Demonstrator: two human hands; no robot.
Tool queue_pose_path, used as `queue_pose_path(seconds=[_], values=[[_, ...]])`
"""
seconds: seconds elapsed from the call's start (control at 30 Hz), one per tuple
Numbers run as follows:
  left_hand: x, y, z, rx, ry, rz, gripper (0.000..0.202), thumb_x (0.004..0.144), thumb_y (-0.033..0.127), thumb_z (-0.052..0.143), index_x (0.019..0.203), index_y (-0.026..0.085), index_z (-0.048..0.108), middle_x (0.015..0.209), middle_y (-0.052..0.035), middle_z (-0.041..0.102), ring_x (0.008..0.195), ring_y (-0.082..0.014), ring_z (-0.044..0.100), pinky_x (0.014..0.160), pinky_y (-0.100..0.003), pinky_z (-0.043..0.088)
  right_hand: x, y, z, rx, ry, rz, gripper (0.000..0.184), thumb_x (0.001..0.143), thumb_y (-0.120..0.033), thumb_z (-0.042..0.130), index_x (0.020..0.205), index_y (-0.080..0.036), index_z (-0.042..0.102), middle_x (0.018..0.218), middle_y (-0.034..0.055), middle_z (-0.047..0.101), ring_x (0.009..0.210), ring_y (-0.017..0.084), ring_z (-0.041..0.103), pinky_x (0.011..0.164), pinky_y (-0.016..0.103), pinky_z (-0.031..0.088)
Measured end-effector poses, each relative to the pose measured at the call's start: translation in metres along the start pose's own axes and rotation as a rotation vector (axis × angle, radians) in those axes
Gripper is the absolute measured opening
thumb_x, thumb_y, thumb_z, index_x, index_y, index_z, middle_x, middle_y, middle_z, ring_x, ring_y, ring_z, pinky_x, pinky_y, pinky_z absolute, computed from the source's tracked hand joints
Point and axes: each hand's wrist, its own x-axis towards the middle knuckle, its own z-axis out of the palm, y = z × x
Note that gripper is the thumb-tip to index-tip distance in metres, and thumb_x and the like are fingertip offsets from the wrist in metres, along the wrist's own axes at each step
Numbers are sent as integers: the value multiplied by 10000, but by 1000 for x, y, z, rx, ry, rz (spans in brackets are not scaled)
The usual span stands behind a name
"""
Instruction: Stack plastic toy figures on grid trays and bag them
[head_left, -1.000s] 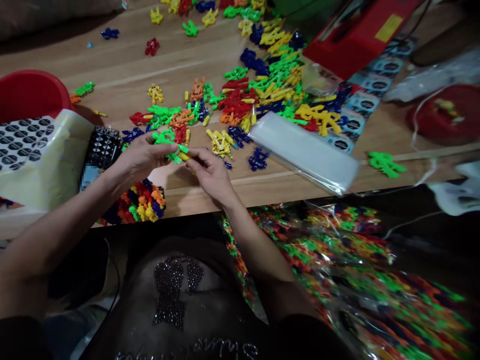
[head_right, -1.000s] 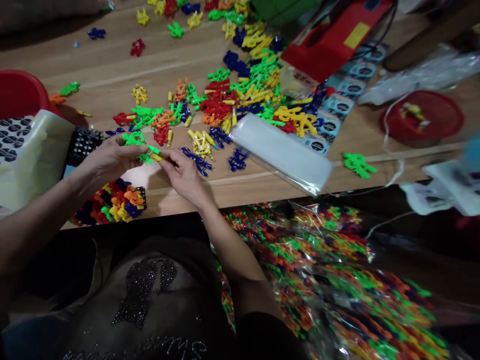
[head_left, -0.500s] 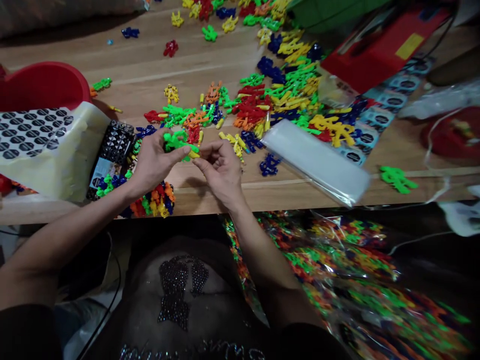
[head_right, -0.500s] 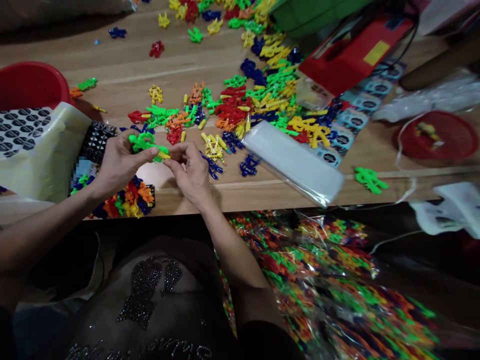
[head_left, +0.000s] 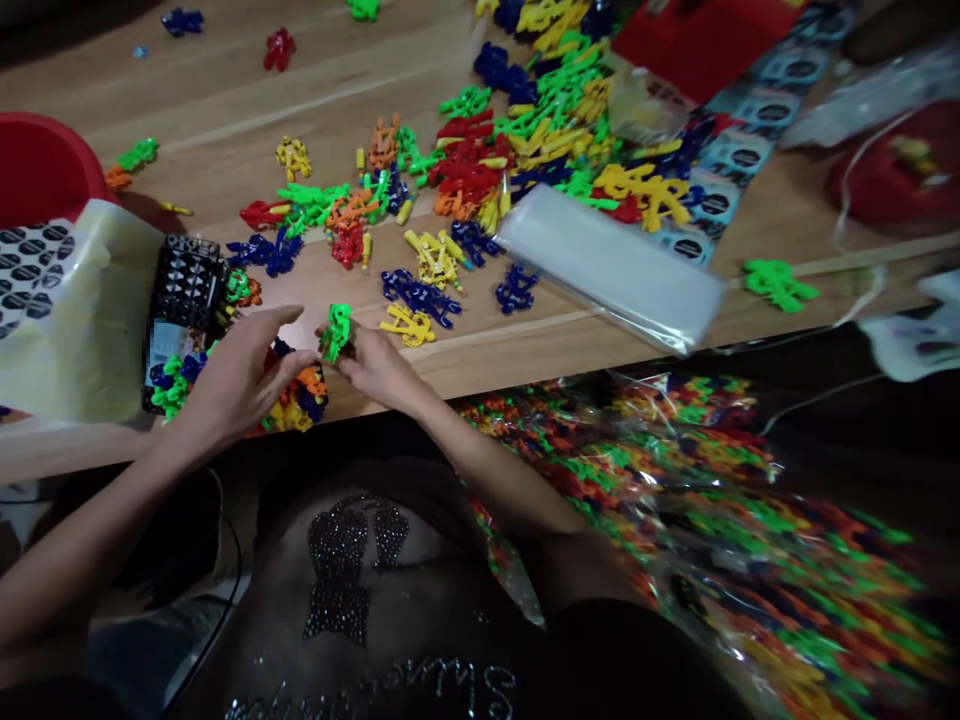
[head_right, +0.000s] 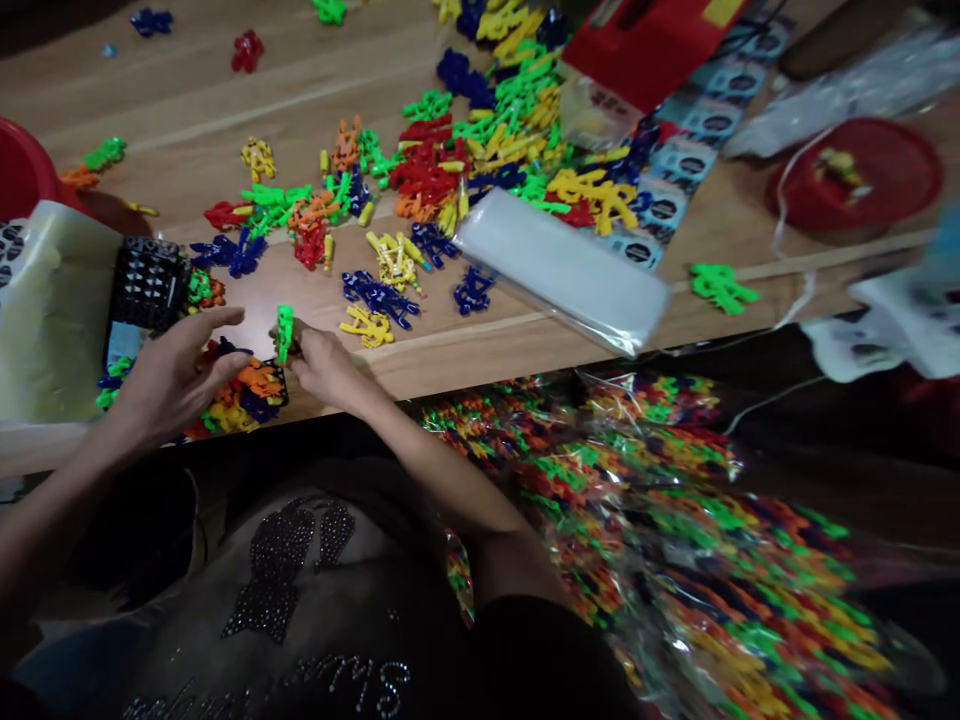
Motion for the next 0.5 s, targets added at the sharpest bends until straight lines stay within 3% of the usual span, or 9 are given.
queue_pose_path(seconds=[0.1,0.3,0.43,0.5], values=[[-5,-4,8,20,-29,-20,543,1052,459,508,1476,123,558,1434,-196,696,1301,-304,690,1110,-481,565,4,8,13,15,-35,21,350,938,-78,579,1243,-221,676,1169,83,758,1143,283,715,1046,475,594],[-7,-3,15,33,-21,-7,558,1052,317,435,1583,148,435,1458,-184,678,1325,-288,673,1136,-497,553,5,10,24,-175,-103,-99,454,923,-20,478,1327,-205,574,1212,111,706,1200,288,658,1085,492,566],[-8,-5,18,86,-15,32,581,1096,431,390,1601,149,437,1584,-187,572,1458,-306,567,1210,-514,497,4,8,37,-340,-132,-124,326,1014,-100,444,1299,-219,547,1179,115,679,1135,279,640,1054,459,564],[-6,-7,21,128,-18,52,602,1100,504,379,1577,152,484,1626,-176,537,1516,-321,506,1265,-541,437,7,10,46,-303,-112,-120,265,1053,-147,442,1270,-235,567,1161,104,688,1128,269,635,1065,445,550]])
